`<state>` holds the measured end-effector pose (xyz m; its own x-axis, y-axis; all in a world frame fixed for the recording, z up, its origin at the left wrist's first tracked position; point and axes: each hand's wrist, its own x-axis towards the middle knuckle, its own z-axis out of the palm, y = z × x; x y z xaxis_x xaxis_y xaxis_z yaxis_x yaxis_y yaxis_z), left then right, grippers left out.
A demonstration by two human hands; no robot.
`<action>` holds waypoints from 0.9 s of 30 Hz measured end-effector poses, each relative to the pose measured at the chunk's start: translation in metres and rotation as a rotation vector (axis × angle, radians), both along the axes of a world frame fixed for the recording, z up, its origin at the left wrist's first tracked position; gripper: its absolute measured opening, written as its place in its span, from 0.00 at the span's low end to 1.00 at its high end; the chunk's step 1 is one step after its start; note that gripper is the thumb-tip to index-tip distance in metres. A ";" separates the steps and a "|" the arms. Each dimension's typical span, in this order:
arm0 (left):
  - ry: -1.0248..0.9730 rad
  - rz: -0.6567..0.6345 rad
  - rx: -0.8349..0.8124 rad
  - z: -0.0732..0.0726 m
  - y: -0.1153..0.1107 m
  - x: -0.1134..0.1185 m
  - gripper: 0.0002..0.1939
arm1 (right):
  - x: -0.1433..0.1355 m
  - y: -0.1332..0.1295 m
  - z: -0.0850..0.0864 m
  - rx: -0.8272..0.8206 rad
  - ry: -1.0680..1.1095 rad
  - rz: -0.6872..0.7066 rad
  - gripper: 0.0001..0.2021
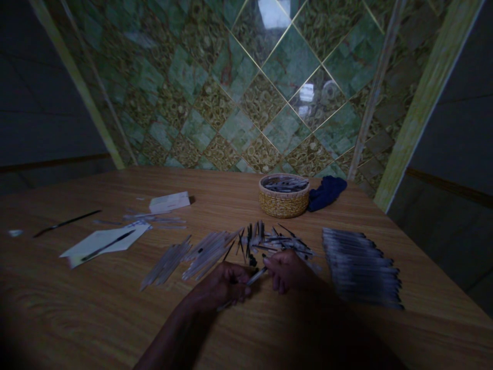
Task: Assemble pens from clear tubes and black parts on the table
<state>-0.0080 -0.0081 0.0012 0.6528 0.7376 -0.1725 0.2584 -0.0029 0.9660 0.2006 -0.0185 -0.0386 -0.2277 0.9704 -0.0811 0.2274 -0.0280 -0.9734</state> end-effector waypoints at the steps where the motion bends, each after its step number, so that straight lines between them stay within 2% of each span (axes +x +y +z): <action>1: 0.006 0.003 0.004 0.000 0.000 0.000 0.10 | 0.001 0.000 0.000 0.004 0.010 0.001 0.24; 6: 0.012 0.008 0.005 -0.004 0.000 0.001 0.10 | 0.000 0.000 0.000 0.028 0.039 0.068 0.22; 11: 0.016 0.020 0.028 -0.007 0.002 0.003 0.11 | -0.001 0.000 0.000 -0.004 -0.007 -0.011 0.25; 17: 0.003 -0.002 0.069 -0.007 0.002 0.002 0.14 | 0.000 0.000 0.000 0.024 0.059 0.052 0.22; 22: 0.049 -0.036 0.134 -0.012 0.005 0.001 0.15 | -0.001 0.001 -0.003 -0.024 0.006 0.004 0.25; 27: -0.018 -0.022 0.148 -0.013 0.003 0.003 0.17 | 0.001 0.001 -0.001 0.041 0.072 0.026 0.22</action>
<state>-0.0054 -0.0054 -0.0117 0.6710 0.7397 -0.0512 0.2394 -0.1507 0.9591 0.2016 -0.0177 -0.0394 -0.2566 0.9662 -0.0239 0.1574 0.0173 -0.9874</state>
